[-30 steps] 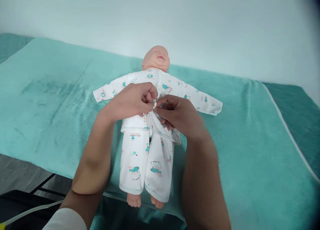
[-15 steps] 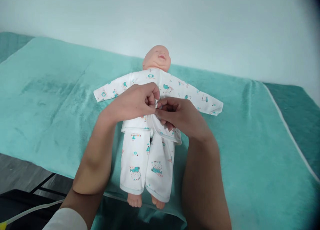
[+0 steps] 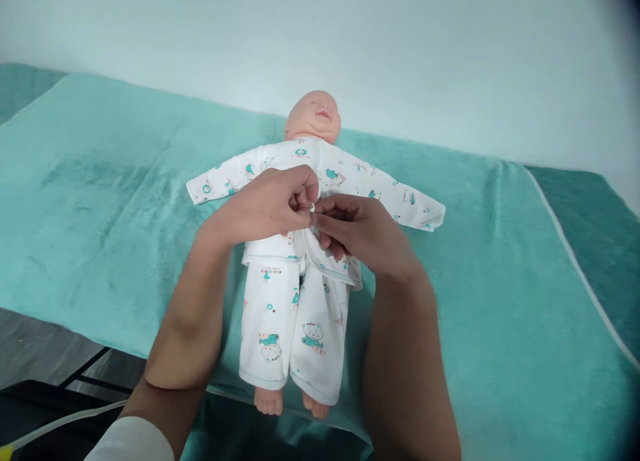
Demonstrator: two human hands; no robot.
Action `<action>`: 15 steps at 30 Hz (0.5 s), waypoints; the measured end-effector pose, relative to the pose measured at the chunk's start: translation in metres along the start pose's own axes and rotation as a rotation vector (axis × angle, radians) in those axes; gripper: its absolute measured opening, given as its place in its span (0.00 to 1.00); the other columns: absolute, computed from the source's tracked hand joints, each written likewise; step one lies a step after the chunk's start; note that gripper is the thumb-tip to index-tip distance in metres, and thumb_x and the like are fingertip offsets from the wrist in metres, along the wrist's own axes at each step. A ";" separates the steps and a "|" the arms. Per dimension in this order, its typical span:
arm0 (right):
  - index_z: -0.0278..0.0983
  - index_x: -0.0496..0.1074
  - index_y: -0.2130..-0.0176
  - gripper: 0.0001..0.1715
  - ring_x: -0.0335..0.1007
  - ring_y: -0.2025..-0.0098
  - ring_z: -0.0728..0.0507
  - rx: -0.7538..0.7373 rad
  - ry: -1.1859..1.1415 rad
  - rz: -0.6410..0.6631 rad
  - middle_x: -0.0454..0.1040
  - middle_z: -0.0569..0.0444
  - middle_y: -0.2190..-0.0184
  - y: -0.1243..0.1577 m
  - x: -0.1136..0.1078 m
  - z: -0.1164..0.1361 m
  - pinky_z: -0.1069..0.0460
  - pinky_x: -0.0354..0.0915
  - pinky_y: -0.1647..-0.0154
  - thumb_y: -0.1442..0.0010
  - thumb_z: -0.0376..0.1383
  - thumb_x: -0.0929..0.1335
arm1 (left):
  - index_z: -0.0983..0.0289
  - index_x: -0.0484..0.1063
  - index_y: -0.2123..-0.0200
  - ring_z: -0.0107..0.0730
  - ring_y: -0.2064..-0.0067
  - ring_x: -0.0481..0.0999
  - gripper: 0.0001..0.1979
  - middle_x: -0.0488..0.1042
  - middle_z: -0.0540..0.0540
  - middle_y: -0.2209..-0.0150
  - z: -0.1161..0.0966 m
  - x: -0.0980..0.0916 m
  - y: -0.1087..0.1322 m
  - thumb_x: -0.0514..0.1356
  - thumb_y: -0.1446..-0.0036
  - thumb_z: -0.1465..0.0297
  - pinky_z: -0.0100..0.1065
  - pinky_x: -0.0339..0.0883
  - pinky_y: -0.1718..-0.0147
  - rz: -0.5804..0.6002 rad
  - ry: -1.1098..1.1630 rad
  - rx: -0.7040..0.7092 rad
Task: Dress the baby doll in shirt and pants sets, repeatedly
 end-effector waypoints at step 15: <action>0.38 0.71 0.68 0.20 0.64 0.83 0.54 -0.015 -0.028 0.050 0.76 0.59 0.79 0.002 -0.001 0.003 0.57 0.53 0.83 0.43 0.48 0.78 | 0.59 0.70 0.63 0.25 0.72 0.72 0.12 0.72 0.46 0.73 0.006 0.003 -0.003 0.60 0.52 0.78 0.26 0.69 0.75 0.034 0.251 -0.036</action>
Point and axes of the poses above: each hand's wrist, its own y-axis away from the middle knuckle, its own x-axis out of the palm, z = x × y, the point moved 2 cm from there along -y, towards the middle knuckle
